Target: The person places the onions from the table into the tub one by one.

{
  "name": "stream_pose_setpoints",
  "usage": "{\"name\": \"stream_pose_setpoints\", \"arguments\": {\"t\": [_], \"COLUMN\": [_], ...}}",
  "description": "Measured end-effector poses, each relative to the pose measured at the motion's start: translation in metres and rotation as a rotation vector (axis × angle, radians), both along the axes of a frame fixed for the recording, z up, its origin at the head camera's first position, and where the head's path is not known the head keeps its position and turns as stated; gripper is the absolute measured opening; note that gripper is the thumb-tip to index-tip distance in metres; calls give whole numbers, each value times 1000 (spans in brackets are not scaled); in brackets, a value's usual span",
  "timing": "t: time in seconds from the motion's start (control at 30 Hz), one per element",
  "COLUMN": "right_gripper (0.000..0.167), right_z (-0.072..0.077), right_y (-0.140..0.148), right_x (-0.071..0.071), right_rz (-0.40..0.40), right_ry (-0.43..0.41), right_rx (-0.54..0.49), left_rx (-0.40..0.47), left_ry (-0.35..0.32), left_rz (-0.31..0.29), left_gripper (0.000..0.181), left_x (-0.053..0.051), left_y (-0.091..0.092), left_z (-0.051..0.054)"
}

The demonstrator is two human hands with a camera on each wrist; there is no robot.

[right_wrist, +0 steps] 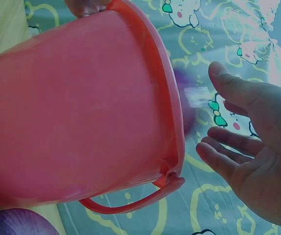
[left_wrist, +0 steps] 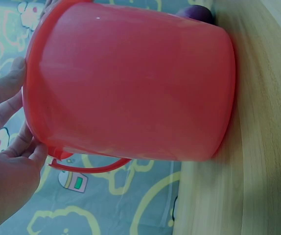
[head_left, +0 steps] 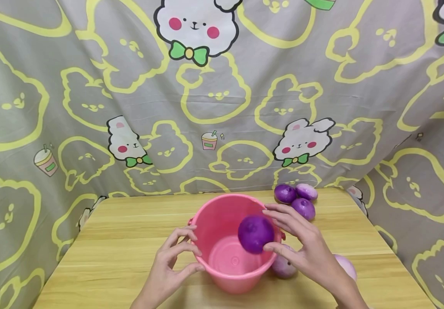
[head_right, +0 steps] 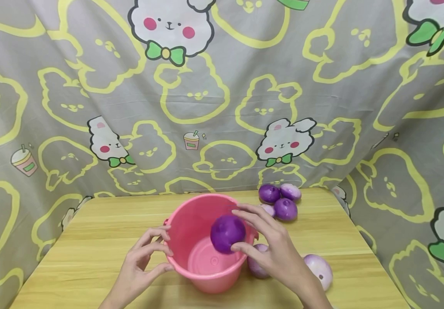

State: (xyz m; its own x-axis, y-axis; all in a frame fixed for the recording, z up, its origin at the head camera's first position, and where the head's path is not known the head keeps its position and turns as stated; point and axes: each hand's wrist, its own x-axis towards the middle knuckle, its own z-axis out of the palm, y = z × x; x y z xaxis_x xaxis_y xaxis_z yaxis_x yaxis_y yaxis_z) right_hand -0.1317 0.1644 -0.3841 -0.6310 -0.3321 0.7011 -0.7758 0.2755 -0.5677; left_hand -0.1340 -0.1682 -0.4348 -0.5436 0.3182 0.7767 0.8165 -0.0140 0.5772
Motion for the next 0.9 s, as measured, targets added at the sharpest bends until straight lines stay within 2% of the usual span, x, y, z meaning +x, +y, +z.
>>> {"name": "stream_pose_setpoints", "arguments": {"t": [0.37, 0.57, 0.9], "right_gripper": [71, 67, 63], "right_z": [0, 2, 12], "right_y": [1, 3, 18], "right_x": [1, 3, 7], "right_rz": [-23, -41, -128], "right_ry": [22, 35, 61], "right_rx": [19, 33, 89], "left_rx": [10, 5, 3], "left_ry": [37, 22, 29], "left_rz": [-19, -15, -14], "left_gripper": [29, 30, 29], "left_x": [-3, -3, -4], "left_y": [-2, -3, -1], "left_z": [-7, -7, -6]}}
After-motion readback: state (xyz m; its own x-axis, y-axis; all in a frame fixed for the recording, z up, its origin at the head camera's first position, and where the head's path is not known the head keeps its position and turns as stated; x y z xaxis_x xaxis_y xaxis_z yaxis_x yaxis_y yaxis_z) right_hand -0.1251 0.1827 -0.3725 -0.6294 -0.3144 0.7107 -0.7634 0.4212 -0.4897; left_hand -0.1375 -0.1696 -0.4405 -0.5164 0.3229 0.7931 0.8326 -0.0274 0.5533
